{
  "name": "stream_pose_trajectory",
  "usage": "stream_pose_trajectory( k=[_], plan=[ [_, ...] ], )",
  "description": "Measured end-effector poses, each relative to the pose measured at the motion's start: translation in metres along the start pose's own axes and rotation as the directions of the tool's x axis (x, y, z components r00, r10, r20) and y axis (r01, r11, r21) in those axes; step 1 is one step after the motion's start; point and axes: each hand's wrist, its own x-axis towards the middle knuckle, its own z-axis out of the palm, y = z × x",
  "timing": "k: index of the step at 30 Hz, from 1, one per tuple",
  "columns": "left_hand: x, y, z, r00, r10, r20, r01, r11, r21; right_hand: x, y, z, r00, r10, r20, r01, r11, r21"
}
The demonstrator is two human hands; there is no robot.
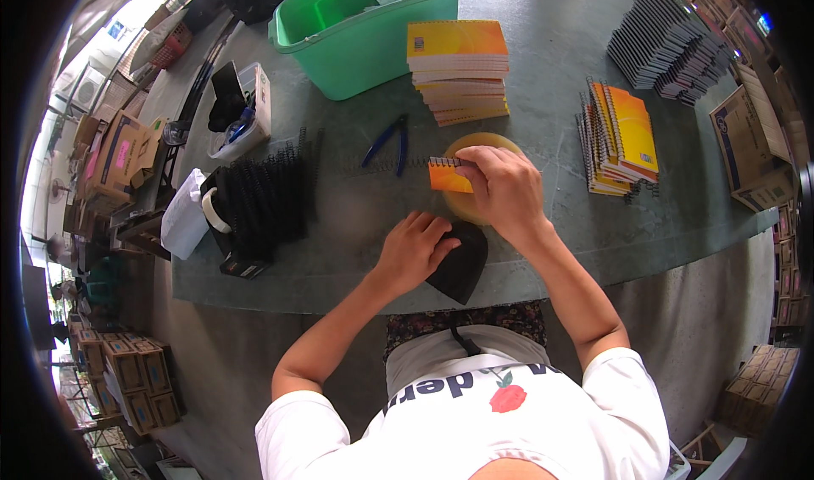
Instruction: The person binds spiral notebooks by hand by inserting a plastic coil into the pre-punched holes of each notebook, then uses a small black tool to trim or secure the ends of the coil.
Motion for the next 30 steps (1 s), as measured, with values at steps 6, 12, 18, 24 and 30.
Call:
stream_pose_trajectory(
  k=[6, 12, 18, 24, 30],
  plan=[
    [-0.008, 0.01, 0.002, 0.977, -0.134, 0.165, 0.17, 0.959, -0.229, -0.003, 0.001, 0.004, 1.0, 0.022, -0.015, -0.021, 0.998, 0.066],
    [0.052, 0.03, -0.073, 0.84, 0.089, -0.536, -0.014, 0.99, 0.141, 0.008, 0.05, -0.041, 0.893, 0.209, 0.399, -0.379, 0.828, 0.414],
    [0.052, 0.034, -0.063, 0.914, 0.117, -0.389, -0.069, 0.988, 0.135, -0.03, 0.057, -0.018, 0.885, 0.305, 0.351, -0.455, 0.411, 0.79],
    [0.051, 0.032, -0.052, 0.988, 0.055, -0.148, -0.041, 0.995, 0.094, -0.008, 0.055, -0.017, 0.938, 0.153, 0.311, -0.346, 0.465, 0.815],
    [0.068, 0.028, -0.055, 0.928, 0.153, -0.339, -0.097, 0.98, 0.175, -0.033, 0.065, -0.01, 0.883, 0.235, 0.406, -0.446, 0.152, 0.882]
  ],
)
